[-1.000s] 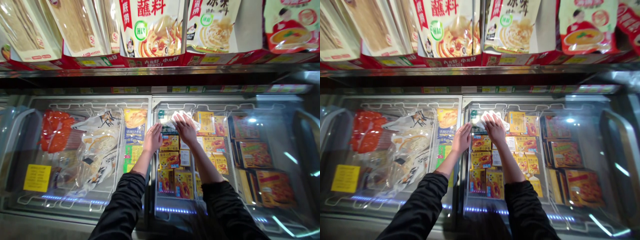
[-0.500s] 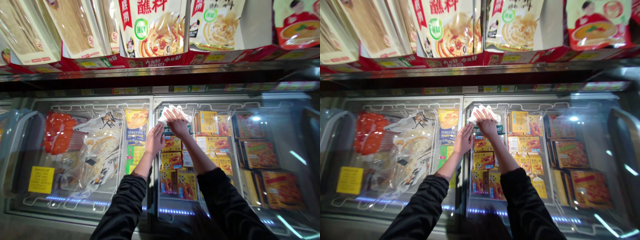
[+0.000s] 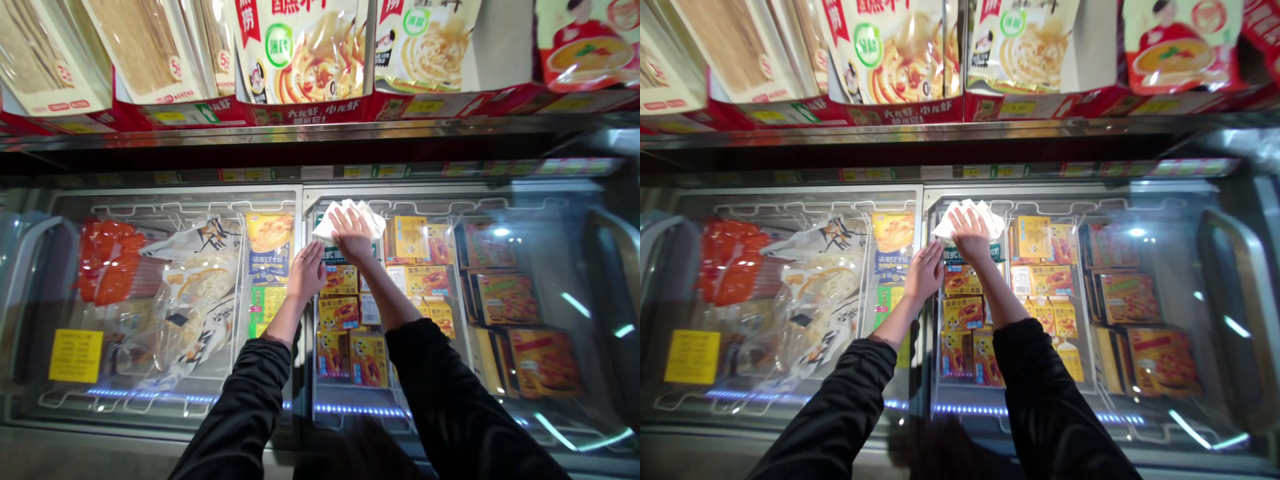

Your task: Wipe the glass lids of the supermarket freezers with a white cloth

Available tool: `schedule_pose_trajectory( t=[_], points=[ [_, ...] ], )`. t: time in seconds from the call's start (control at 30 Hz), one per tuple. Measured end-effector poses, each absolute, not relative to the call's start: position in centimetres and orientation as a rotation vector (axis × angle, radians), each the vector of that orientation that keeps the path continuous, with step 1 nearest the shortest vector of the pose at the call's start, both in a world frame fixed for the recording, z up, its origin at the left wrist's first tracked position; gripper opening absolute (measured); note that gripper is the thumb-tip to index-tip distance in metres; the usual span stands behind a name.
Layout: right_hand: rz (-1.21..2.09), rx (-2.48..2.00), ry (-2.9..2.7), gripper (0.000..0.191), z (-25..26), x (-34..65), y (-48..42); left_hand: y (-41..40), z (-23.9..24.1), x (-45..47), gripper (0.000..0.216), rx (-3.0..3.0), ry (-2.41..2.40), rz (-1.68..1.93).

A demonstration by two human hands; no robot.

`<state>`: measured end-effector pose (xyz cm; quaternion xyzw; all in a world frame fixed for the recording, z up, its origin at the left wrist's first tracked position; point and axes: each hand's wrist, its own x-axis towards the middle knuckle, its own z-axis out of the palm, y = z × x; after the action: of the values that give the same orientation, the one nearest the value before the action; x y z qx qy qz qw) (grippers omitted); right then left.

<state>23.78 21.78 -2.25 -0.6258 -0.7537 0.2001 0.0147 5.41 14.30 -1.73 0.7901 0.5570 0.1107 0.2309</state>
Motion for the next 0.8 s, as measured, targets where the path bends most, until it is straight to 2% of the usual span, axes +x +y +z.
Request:
schedule_pose_trajectory(
  t=[0.1,0.23,0.37,0.53,0.67,0.8],
  points=[
    [0.607,-1.762,-2.459,0.056,-1.5,24.6,16.8,14.4,-1.6,5.4,0.049,2.166,1.526,0.303],
    [0.629,-1.808,-2.455,0.056,-1.1,28.7,12.2,14.3,-1.5,5.4,0.057,2.131,1.535,0.308],
    [0.589,-2.024,-2.314,0.057,-1.7,31.8,13.6,14.2,-1.7,5.4,0.057,2.146,1.549,0.294],
    [0.526,-2.178,-2.184,0.06,-2.5,29.0,17.9,14.2,-1.7,5.4,0.057,2.17,1.557,0.314],
    [0.559,-1.927,-2.352,0.056,-2.2,26.2,16.4,14.3,-1.4,5.4,0.055,2.177,1.55,0.279],
    [0.603,-1.736,-2.449,0.054,-1.8,28.0,12.2,14.3,-1.3,5.3,0.057,2.182,1.557,0.244]
  ],
)
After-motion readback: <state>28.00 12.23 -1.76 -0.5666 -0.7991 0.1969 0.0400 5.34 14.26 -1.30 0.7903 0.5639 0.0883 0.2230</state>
